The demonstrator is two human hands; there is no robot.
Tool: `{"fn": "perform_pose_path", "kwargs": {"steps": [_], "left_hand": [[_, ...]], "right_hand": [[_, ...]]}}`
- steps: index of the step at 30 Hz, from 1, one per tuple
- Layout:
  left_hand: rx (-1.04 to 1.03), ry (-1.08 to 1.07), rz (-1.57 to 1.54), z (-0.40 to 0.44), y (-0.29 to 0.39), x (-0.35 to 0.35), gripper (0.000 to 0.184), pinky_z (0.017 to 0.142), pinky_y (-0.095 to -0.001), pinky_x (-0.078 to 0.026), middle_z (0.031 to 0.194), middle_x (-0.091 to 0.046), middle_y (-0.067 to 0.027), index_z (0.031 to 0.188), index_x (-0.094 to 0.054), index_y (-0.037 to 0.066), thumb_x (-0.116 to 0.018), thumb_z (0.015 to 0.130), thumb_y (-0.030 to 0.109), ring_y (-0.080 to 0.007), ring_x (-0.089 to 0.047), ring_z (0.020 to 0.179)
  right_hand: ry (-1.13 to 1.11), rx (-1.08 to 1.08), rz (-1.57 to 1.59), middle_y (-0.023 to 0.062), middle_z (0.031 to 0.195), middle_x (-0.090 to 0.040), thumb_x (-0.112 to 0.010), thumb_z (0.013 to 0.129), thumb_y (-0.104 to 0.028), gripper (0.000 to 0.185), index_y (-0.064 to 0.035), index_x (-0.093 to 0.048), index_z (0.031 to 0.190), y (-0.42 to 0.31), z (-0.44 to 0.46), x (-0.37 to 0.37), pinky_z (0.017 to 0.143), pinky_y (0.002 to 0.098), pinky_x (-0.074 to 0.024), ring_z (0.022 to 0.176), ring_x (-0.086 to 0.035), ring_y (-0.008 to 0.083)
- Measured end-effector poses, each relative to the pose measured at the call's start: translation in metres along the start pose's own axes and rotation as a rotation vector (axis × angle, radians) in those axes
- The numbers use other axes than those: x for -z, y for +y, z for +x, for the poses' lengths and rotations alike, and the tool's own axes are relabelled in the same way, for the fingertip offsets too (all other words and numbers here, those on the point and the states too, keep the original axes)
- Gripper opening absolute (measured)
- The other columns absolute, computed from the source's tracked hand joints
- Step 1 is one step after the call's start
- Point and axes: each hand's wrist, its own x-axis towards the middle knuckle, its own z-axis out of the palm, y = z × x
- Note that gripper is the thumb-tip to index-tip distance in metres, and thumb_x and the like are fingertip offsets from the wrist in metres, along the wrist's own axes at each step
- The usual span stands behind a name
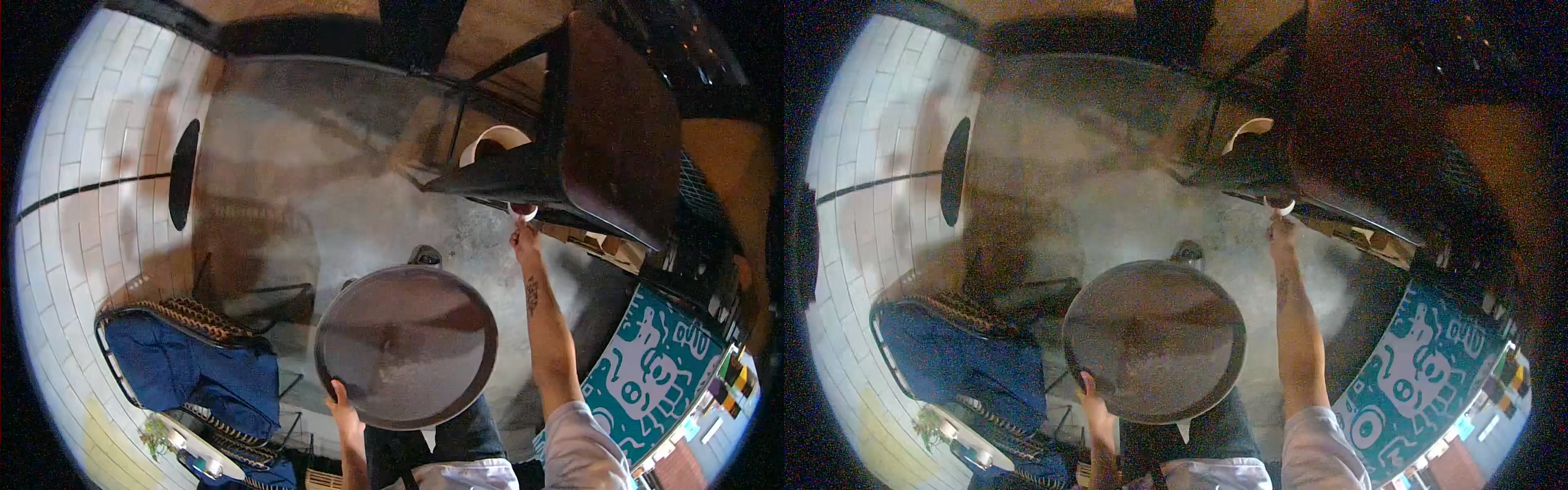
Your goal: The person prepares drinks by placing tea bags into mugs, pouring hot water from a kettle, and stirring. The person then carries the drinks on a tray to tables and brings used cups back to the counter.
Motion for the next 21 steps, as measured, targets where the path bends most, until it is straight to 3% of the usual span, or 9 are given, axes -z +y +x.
{"fn": "perform_pose_path", "kwargs": {"steps": [3, 6, 7, 9, 11, 12, 14, 18, 21], "left_hand": [[0.091, 0.034, 0.112, 0.005, -0.003, -0.024, 0.136, 0.110, -0.0621, -0.023, 0.156, -0.008, -0.0294, 0.151, 0.009, 0.001, -0.065, 0.067, 0.079, -0.0432, -0.020, 0.142], [0.190, 0.161, 0.165, 0.011, -0.011, -0.038, 0.130, 0.110, -0.0595, -0.025, 0.154, -0.016, -0.0286, 0.151, 0.002, -0.002, -0.065, 0.071, 0.076, -0.0417, -0.024, 0.141], [0.201, 0.165, 0.165, 0.014, -0.016, -0.038, 0.130, 0.110, -0.0595, -0.025, 0.154, -0.016, -0.0286, 0.151, 0.002, -0.002, -0.065, 0.071, 0.076, -0.0417, -0.024, 0.141], [0.175, 0.130, 0.158, 0.019, -0.022, -0.039, 0.121, 0.110, -0.0573, -0.027, 0.152, -0.021, -0.0268, 0.150, -0.004, -0.001, -0.063, 0.075, 0.074, -0.0393, -0.028, 0.138], [0.165, 0.115, 0.149, 0.008, -0.011, -0.047, 0.117, 0.109, -0.0565, -0.028, 0.151, -0.023, -0.0259, 0.149, -0.008, -0.001, -0.062, 0.077, 0.073, -0.0380, -0.029, 0.138], [0.152, 0.096, 0.144, 0.005, -0.005, -0.048, 0.113, 0.109, -0.0557, -0.029, 0.151, -0.024, -0.0251, 0.148, -0.011, -0.001, -0.061, 0.078, 0.072, -0.0368, -0.030, 0.137], [0.140, 0.102, 0.140, 0.012, -0.015, -0.040, 0.112, 0.108, -0.0549, -0.030, 0.149, -0.026, -0.0248, 0.147, -0.012, -0.001, -0.061, 0.078, 0.072, -0.0363, -0.032, 0.136], [0.123, 0.123, 0.159, 0.013, -0.020, -0.034, 0.106, 0.106, -0.0511, -0.034, 0.144, -0.034, -0.0246, 0.143, -0.021, -0.002, -0.062, 0.079, 0.071, -0.0350, -0.038, 0.131], [0.119, 0.146, 0.148, 0.016, -0.024, -0.030, 0.103, 0.106, -0.0490, -0.035, 0.139, -0.037, -0.0248, 0.139, -0.025, -0.004, -0.062, 0.079, 0.071, -0.0341, -0.040, 0.128]], "right_hand": [[0.170, -0.022, -0.151, 0.0000, 0.067, -0.049, -0.055, 0.097, -0.027, 0.022, -0.0075, -0.059, 0.087, 0.011, 0.054, 0.011, 0.038, 0.0285, -0.0345, 0.045, -0.041, 0.0124], [0.131, 0.083, 0.518, 0.0032, 0.077, -0.056, -0.055, 0.095, -0.022, 0.016, -0.0081, -0.061, 0.094, 0.060, 0.138, 0.056, 0.035, 0.0281, -0.0332, 0.043, -0.043, 0.0150], [0.259, 0.289, -0.179, 0.0044, 0.084, -0.059, -0.056, 0.095, -0.028, 0.019, -0.0098, -0.063, 0.098, 0.074, 0.168, 0.077, 0.040, 0.0304, -0.0386, 0.047, -0.048, 0.0171], [0.356, 0.480, -0.886, 0.0056, 0.091, -0.062, -0.057, 0.094, -0.033, 0.024, -0.0115, -0.064, 0.101, 0.078, 0.180, 0.079, 0.045, 0.0326, -0.0440, 0.052, -0.052, 0.0192], [0.458, 0.593, -1.418, 0.0127, 0.123, -0.061, -0.062, 0.081, -0.057, 0.067, -0.0136, -0.053, 0.131, 0.066, 0.164, 0.057, 0.088, 0.0432, -0.0510, 0.116, -0.056, 0.0328], [0.456, 0.596, -1.420, 0.0127, 0.123, -0.061, -0.062, 0.081, -0.057, 0.067, -0.0136, -0.053, 0.131, 0.066, 0.173, 0.066, 0.088, 0.0432, -0.0510, 0.116, -0.056, 0.0328], [0.631, 0.922, -1.738, 0.0113, 0.107, -0.066, -0.061, 0.085, -0.050, 0.042, -0.0128, -0.064, 0.102, 0.068, 0.211, 0.104, 0.078, 0.0404, -0.0499, 0.087, -0.063, 0.0270], [0.656, 0.684, -1.677, 0.0148, 0.104, -0.068, -0.065, 0.082, -0.047, 0.040, -0.0122, -0.068, 0.101, 0.043, 0.191, 0.090, 0.079, 0.0422, -0.0516, 0.092, -0.066, 0.0324], [0.467, 0.675, -1.757, 0.0078, 0.085, -0.066, -0.066, 0.078, -0.049, 0.042, -0.0108, -0.066, 0.096, 0.003, 0.135, 0.053, 0.067, 0.0406, -0.0498, 0.072, -0.060, 0.0273]]}}
